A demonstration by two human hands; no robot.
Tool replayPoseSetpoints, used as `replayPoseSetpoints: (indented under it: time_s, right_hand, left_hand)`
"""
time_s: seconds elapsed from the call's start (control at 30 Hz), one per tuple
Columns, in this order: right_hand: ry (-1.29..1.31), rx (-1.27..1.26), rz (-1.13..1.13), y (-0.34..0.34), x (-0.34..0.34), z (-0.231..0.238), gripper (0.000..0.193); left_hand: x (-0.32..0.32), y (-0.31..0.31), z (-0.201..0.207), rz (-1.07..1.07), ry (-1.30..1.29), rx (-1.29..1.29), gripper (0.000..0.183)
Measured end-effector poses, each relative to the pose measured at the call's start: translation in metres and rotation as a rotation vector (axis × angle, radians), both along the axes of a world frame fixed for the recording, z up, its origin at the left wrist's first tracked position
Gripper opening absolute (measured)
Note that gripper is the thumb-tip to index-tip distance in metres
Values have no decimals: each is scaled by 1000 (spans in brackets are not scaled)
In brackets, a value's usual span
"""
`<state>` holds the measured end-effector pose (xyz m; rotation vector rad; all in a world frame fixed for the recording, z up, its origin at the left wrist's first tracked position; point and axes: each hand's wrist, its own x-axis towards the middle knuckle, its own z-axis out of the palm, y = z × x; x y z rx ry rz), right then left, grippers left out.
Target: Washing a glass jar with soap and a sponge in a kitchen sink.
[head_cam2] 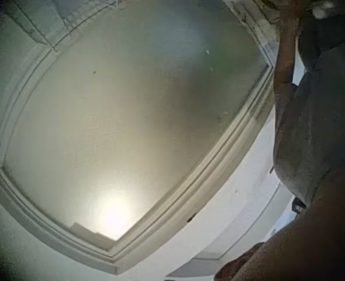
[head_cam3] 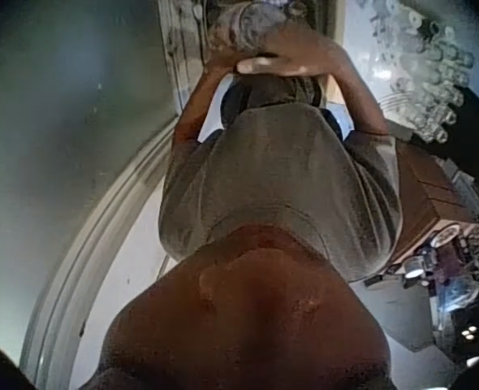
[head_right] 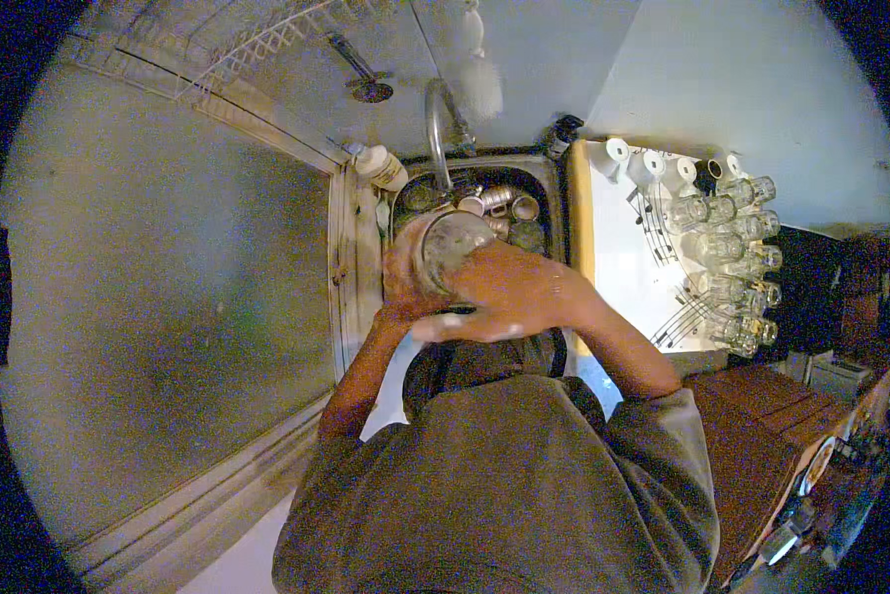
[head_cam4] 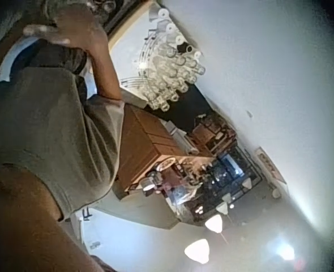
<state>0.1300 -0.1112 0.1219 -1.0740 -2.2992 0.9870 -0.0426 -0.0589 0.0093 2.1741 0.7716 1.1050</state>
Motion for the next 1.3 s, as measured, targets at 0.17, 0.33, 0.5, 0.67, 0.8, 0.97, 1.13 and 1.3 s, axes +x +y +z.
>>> replayPoseSetpoints:
  time_s: [0.17,0.33,0.5,0.67,0.8,0.97,1.13,1.3]
  right_hand:
    - [-192,-396,33,27,-15,-30,64]
    - [5,-198,-4,41,5,-123,57]
    - [144,-366,-383,33,-1,-217,57]
    - [614,-693,-597,23,-14,-261,44]
    - [559,-850,-867,8,13,-348,47]
    - [779,-899,-845,28,-9,-268,46]
    - [1666,-1155,-465,31,22,-311,37]
    - [1242,-558,-727,25,42,-414,34]
  left_hand:
    - [-10,17,-27,-84,127,-279,87]
    - [-16,33,-64,-210,213,-258,105]
    - [-11,69,-125,-443,539,-599,119]
    - [13,88,-133,-640,799,-561,94]
    - [67,91,-134,-793,1167,-750,91]
    - [4,111,-199,-751,773,-1126,62]
    - [65,94,-180,-493,370,-1642,39]
    - [93,51,-218,-343,-123,-1530,42]
